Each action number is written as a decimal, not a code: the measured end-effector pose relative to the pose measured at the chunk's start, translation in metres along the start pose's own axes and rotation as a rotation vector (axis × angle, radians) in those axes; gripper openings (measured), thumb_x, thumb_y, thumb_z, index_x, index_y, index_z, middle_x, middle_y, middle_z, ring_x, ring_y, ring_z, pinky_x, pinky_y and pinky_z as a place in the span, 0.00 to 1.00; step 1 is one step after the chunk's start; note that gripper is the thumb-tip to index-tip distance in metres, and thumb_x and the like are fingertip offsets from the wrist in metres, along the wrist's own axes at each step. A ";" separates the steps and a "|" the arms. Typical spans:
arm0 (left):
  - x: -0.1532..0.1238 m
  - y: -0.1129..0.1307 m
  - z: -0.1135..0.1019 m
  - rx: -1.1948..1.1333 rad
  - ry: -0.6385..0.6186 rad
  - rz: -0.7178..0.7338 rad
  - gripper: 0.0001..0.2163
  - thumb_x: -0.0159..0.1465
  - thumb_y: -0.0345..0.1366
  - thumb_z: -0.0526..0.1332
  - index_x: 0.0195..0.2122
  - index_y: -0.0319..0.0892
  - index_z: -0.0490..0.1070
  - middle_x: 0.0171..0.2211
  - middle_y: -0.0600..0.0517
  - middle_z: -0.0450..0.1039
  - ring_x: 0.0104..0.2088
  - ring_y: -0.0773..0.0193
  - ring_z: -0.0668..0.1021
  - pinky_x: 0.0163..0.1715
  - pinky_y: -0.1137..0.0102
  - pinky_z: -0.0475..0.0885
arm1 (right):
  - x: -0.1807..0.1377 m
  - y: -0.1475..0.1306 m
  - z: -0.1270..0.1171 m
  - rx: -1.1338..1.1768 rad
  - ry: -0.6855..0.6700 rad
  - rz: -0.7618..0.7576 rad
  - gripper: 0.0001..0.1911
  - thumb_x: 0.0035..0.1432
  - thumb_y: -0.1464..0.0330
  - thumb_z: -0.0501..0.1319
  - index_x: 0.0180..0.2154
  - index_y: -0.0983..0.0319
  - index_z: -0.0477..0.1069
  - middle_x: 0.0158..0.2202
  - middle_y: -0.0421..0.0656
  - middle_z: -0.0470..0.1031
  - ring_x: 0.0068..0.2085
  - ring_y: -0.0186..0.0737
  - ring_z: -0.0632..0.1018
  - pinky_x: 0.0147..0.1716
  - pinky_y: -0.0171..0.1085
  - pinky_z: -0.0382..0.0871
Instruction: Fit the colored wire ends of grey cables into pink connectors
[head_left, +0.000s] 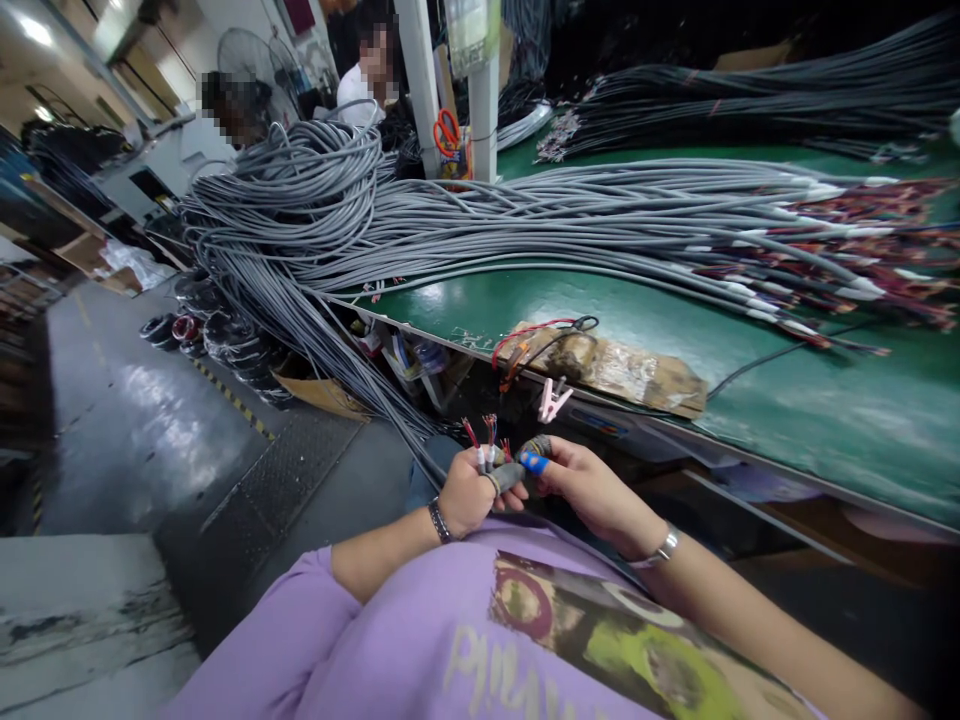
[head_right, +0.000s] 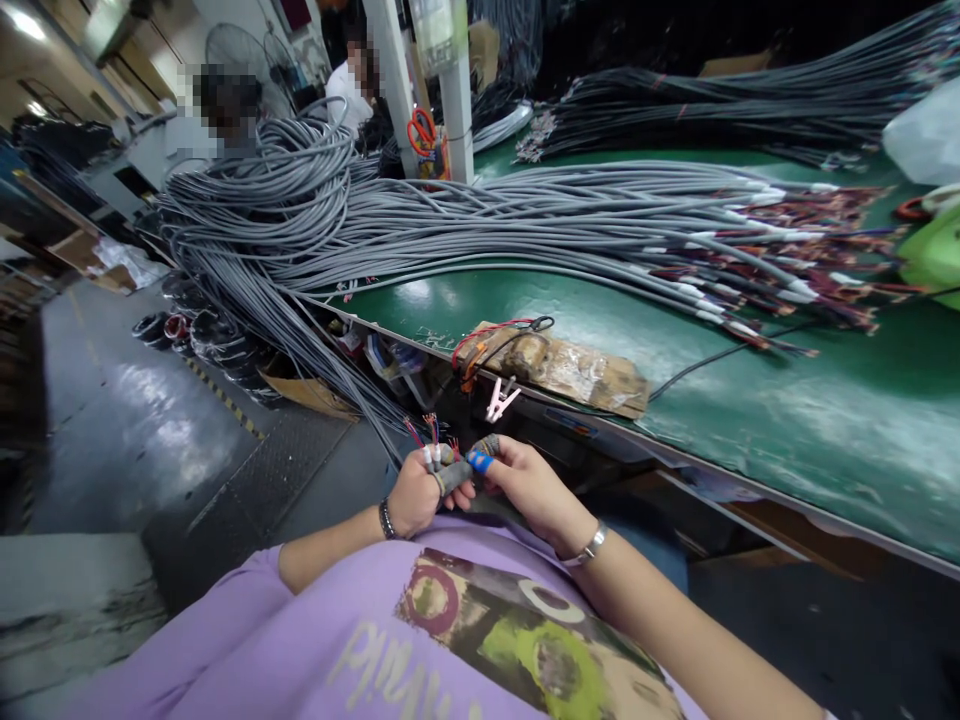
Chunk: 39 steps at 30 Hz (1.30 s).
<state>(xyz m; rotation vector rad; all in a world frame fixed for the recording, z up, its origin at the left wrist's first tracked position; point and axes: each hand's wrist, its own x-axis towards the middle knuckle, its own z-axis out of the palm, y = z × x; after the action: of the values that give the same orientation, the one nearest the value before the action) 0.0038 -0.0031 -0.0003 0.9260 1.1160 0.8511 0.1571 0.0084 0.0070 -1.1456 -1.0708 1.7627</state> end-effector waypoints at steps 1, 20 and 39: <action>0.000 -0.001 0.000 -0.015 0.018 0.008 0.16 0.52 0.46 0.67 0.24 0.38 0.67 0.19 0.51 0.73 0.16 0.70 0.73 0.14 0.78 0.59 | -0.001 0.001 0.000 0.030 -0.017 0.008 0.20 0.43 0.53 0.70 0.27 0.63 0.69 0.21 0.37 0.67 0.23 0.30 0.64 0.25 0.34 0.57; 0.001 0.002 0.000 -0.038 0.055 -0.004 0.13 0.52 0.42 0.64 0.22 0.38 0.66 0.16 0.53 0.71 0.15 0.71 0.72 0.13 0.78 0.58 | 0.003 0.003 0.004 -0.046 0.091 -0.011 0.24 0.43 0.48 0.68 0.24 0.62 0.66 0.18 0.36 0.64 0.21 0.31 0.62 0.23 0.34 0.56; 0.002 0.003 0.000 -0.079 0.095 0.016 0.18 0.50 0.49 0.67 0.23 0.39 0.65 0.16 0.53 0.71 0.14 0.71 0.71 0.12 0.78 0.56 | -0.002 0.001 0.001 0.171 -0.005 0.065 0.21 0.42 0.55 0.72 0.30 0.63 0.71 0.22 0.37 0.67 0.25 0.31 0.67 0.27 0.34 0.61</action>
<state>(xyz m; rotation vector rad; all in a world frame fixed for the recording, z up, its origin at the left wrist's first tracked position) 0.0045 -0.0004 0.0014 0.8374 1.1488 0.9542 0.1569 0.0065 0.0069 -1.0808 -0.8757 1.8695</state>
